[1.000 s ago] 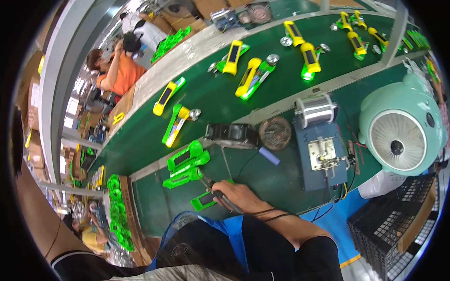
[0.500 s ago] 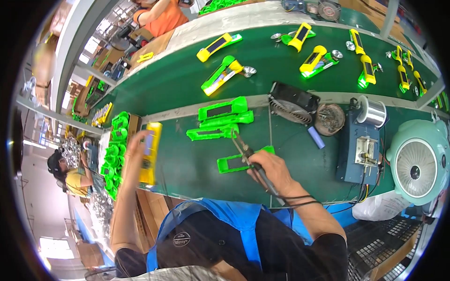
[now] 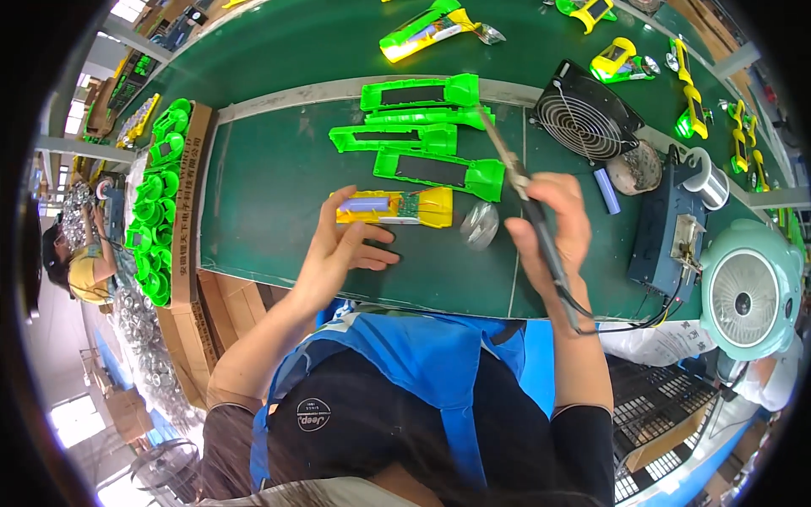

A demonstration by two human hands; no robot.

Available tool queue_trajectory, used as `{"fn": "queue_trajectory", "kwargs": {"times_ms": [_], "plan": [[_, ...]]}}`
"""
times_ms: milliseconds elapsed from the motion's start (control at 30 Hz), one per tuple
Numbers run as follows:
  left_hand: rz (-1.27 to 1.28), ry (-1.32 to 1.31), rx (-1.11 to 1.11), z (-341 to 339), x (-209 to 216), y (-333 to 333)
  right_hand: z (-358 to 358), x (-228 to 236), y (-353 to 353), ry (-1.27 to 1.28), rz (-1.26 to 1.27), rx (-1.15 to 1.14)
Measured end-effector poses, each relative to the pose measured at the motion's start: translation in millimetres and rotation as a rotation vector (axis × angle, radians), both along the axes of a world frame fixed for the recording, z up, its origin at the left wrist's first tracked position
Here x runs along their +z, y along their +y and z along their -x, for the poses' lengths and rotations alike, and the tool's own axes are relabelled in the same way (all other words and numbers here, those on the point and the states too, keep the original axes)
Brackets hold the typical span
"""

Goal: Soldering components and wires onto circuit boards for solar flashlights on a factory assembly line.

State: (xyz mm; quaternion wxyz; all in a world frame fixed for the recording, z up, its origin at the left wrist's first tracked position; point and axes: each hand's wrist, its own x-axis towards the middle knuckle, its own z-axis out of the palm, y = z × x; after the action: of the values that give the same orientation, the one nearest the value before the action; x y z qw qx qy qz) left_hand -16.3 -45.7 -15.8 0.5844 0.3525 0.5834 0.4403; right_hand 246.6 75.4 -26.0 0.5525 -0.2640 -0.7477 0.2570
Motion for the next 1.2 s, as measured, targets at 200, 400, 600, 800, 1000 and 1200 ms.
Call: {"fn": "queue_trajectory", "kwargs": {"times_ms": [200,400,600,800,1000,1200], "plan": [[-0.429,0.798,-0.031,-11.3,10.3,1.1,-55.1,2.2,-45.2,0.201,0.368,0.101],[-0.675,0.862,-0.184,-15.5,23.6,41.9,-47.3,-38.3,-58.8,0.615,0.820,0.133],[-0.705,0.997,-0.323,-45.6,21.9,89.8,-42.1,-32.9,-47.3,0.615,0.727,0.055],[-0.842,1.175,-0.629,-84.2,11.4,124.2,-29.2,-25.2,-26.6,0.400,0.495,-0.131],[-0.867,0.876,-0.483,-73.0,12.3,120.8,-21.2,-9.2,-10.3,0.328,0.288,0.002],[-0.402,0.364,-0.055,-26.9,20.7,77.4,18.1,-14.2,37.6,-0.193,-0.029,0.244]]}}
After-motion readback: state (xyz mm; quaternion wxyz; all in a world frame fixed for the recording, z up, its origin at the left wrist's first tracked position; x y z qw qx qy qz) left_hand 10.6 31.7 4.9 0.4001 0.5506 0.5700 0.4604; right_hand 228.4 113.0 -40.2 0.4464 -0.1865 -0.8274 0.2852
